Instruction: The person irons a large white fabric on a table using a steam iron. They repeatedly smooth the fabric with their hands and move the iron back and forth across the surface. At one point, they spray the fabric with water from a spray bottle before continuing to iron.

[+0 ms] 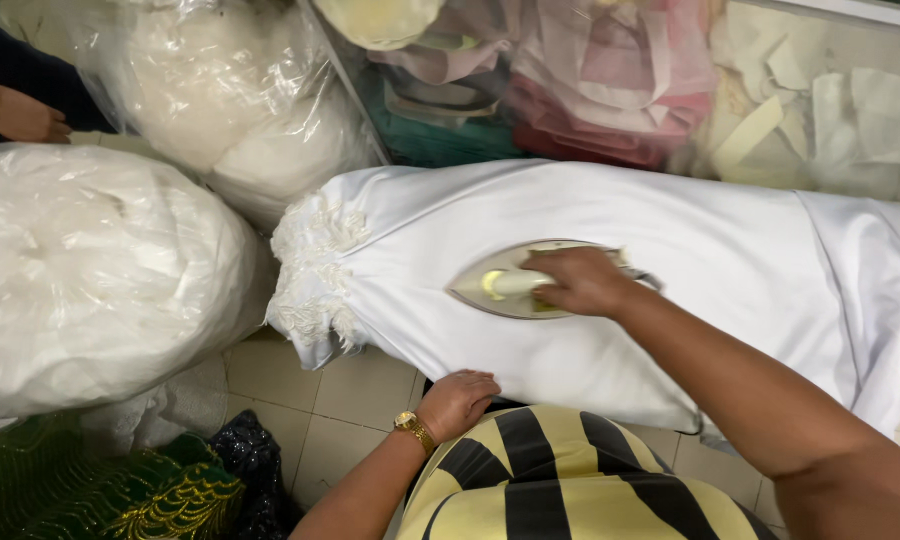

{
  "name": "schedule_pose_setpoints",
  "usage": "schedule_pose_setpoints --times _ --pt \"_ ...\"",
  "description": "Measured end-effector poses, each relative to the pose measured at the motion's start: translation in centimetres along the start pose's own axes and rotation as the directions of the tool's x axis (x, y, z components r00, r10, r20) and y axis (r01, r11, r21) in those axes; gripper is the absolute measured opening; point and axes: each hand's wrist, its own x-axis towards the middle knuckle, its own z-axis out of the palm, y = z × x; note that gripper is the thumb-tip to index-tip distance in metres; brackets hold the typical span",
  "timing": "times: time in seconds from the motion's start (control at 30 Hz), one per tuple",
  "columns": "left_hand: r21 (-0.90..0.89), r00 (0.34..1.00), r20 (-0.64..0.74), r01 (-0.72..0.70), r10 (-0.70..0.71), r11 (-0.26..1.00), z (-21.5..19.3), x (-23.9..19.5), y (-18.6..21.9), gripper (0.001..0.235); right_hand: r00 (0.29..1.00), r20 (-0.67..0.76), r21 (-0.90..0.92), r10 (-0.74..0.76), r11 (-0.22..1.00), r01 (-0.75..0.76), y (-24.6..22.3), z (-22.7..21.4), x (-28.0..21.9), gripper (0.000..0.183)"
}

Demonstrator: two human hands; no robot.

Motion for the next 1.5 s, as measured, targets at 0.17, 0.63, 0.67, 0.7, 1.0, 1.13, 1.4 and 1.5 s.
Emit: schedule_pose_setpoints --times 0.17,0.63,0.67,0.7,1.0,1.13,1.4,1.5 --pt "-0.070 1.000 -0.022 0.013 -0.015 0.997 -1.2 -1.1 0.1 0.022 0.997 0.058 0.183 -0.046 0.982 0.034 -10.3 1.0 8.2 0.056" --pt "0.081 0.953 -0.303 0.015 0.011 0.997 -5.3 -0.7 -0.4 0.020 0.856 0.128 0.366 0.501 0.778 -0.511 -3.9 -4.8 -0.7 0.067" --pt "0.081 0.959 -0.283 0.004 0.019 0.997 -5.5 -0.4 -0.6 0.020 0.848 0.126 0.378 0.515 0.765 -0.521 -2.0 -6.6 -2.5 0.067" --pt "0.096 0.960 -0.278 0.008 0.019 0.995 -5.6 -0.1 -0.9 0.021 0.749 0.155 0.305 0.645 0.690 -0.657 -0.1 -8.3 -4.5 0.062" --pt "0.077 0.980 -0.197 0.020 -0.004 0.997 -3.9 9.5 0.7 0.025 0.623 -0.111 0.450 0.774 0.599 -0.663 10.7 -4.5 -18.6 0.055" --pt "0.219 0.987 -0.162 0.041 -0.005 0.975 -2.3 14.5 0.5 0.032 0.768 0.074 0.326 0.636 0.712 -0.621 3.2 -3.5 -20.8 0.064" --pt "0.607 0.981 -0.139 0.192 -0.134 0.772 0.2 16.4 -1.9 0.065 0.779 -0.138 0.252 0.611 0.783 -0.569 3.0 3.0 -29.0 0.062" --pt "0.631 0.981 -0.161 0.188 -0.110 0.752 0.8 15.9 -2.9 0.068 0.602 -0.266 0.187 0.753 0.653 -0.734 7.3 4.5 -29.2 0.066"
